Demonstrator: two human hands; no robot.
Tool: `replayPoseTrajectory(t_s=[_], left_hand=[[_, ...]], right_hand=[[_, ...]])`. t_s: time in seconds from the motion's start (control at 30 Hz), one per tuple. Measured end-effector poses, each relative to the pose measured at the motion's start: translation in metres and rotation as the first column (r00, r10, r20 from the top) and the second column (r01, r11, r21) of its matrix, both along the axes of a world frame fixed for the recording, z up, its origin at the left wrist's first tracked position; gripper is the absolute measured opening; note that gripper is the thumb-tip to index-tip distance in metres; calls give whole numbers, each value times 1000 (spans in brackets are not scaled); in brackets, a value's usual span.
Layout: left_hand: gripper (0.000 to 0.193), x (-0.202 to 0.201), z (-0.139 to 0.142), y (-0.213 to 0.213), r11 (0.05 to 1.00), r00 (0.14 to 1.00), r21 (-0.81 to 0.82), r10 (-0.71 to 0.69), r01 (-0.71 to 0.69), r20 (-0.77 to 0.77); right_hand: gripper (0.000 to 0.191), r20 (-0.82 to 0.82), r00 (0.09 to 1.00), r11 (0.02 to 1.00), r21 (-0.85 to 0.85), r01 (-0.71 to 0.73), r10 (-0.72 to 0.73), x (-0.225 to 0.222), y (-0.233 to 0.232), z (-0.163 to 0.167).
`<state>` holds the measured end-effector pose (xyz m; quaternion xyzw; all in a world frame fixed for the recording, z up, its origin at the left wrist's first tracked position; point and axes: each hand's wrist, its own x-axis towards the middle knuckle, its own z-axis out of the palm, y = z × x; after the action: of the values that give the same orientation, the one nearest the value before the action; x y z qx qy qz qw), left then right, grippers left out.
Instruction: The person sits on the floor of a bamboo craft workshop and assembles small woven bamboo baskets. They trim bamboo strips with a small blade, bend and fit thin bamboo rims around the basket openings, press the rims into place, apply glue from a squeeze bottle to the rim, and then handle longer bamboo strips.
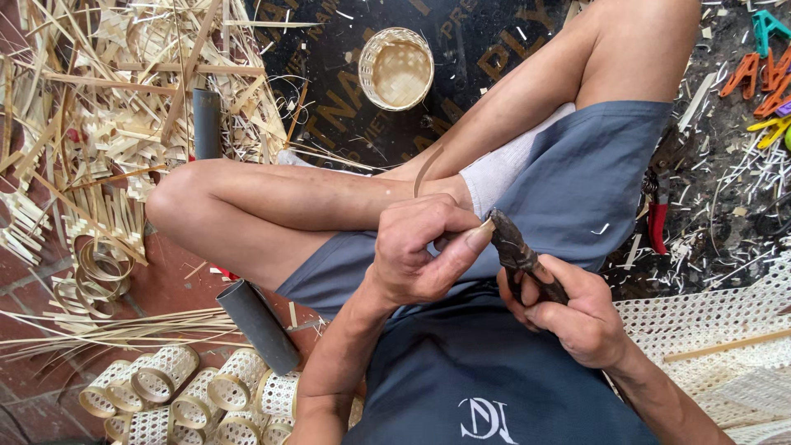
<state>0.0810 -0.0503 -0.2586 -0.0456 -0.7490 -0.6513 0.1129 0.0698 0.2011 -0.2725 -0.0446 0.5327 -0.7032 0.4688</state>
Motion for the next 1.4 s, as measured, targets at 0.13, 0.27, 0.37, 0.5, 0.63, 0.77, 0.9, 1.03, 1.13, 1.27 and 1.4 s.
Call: replayPoseTrajectory(t_s=[0.13,0.27,0.37,0.5,0.63,0.77,0.9,1.03,1.13,1.27,1.4], left_hand=[[8,0,-2,-1,999,1000,33,1,-1,-12],[9,-1,-8,-3,998,994,58,16,-10,-112],[10,0,-13,-4,994,987,109,29,-12,-157],[10,3,-15,-2,980,987,198,27,5,-160],[11,2,-13,-2,971,977,240,34,18,-210],[12,5,-11,-4,961,977,273,22,37,-210],[12,12,-24,-5,958,969,288,76,-6,-234],[19,19,-62,-9,736,745,-140,627,-662,-227],[40,26,-93,-25,639,671,210,676,-740,304],[43,46,-102,-63,121,895,889,129,-441,427],[37,50,-77,-117,-83,896,936,272,-341,350]], right_hand=[[6,68,997,999,-32,-42,44,-5,2,1],[8,298,954,998,-69,11,10,-9,2,-1],[12,440,898,989,-141,45,22,-10,3,-7],[12,517,852,953,-289,86,80,-8,4,-15],[13,558,821,931,-349,104,118,-6,5,-19],[16,590,792,922,-375,97,157,-7,3,-19],[14,510,843,903,-423,74,171,-9,-2,-14],[28,-320,947,999,32,-14,24,-12,-9,-7],[21,-736,676,997,79,23,43,-17,-19,-13],[21,-886,425,982,186,-42,187,-25,-31,-28],[26,-852,409,939,341,-38,326,-33,-40,-36]])
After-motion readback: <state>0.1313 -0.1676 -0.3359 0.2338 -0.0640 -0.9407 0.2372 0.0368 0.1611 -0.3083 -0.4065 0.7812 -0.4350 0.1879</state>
